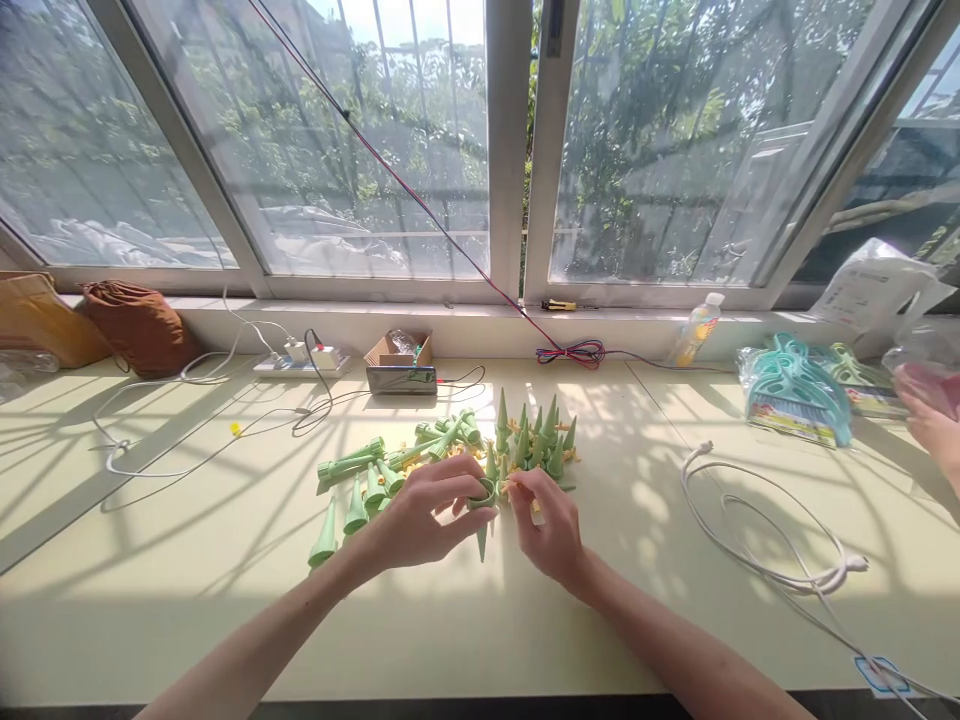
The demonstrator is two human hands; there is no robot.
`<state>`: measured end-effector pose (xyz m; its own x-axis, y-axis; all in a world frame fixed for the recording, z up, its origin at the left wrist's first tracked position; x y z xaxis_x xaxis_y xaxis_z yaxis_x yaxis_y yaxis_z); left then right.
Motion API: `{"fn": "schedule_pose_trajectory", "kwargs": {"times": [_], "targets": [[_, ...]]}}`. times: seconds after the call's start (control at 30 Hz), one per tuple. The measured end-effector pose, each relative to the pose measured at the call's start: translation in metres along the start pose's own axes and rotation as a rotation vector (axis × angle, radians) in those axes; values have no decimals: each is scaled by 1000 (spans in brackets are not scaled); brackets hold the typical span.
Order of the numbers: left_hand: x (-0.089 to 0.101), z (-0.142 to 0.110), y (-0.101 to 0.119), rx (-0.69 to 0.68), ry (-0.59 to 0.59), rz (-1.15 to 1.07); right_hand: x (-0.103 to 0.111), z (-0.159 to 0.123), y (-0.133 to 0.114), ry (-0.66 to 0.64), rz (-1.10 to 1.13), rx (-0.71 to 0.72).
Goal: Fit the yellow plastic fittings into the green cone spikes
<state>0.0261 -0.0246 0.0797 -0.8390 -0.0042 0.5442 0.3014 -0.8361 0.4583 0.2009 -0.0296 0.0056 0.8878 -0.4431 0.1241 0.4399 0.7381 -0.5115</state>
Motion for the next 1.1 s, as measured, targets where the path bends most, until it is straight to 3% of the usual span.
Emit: {"fn": "schedule_pose_trajectory", "kwargs": {"times": [0.17, 0.3, 0.4, 0.63, 1.1], "targets": [[22, 32, 20, 9, -240, 175, -6, 19, -6, -6, 52, 212], [32, 49, 30, 47, -349, 240, -11, 19, 3, 69, 76, 133], [34, 52, 28, 70, -367, 281, -9, 9, 14, 123, 62, -6], [27, 54, 13, 48, -431, 247, -6, -2, 16, 94, 90, -211], [34, 50, 14, 96, -343, 200, -8, -5, 5, 99, 252, -200]]}}
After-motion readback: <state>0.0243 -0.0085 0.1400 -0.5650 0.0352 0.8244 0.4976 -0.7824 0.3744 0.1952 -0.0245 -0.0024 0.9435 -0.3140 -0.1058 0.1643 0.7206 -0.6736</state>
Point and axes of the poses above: each hand's wrist, its own z-axis towards the middle knuckle, its own x-axis out of the back of the hand, y = z × x, the point moved 2 cm from there along z, towards the middle knuckle, and after that the axes turned 11 degrees about y, right-handed, at the moved point
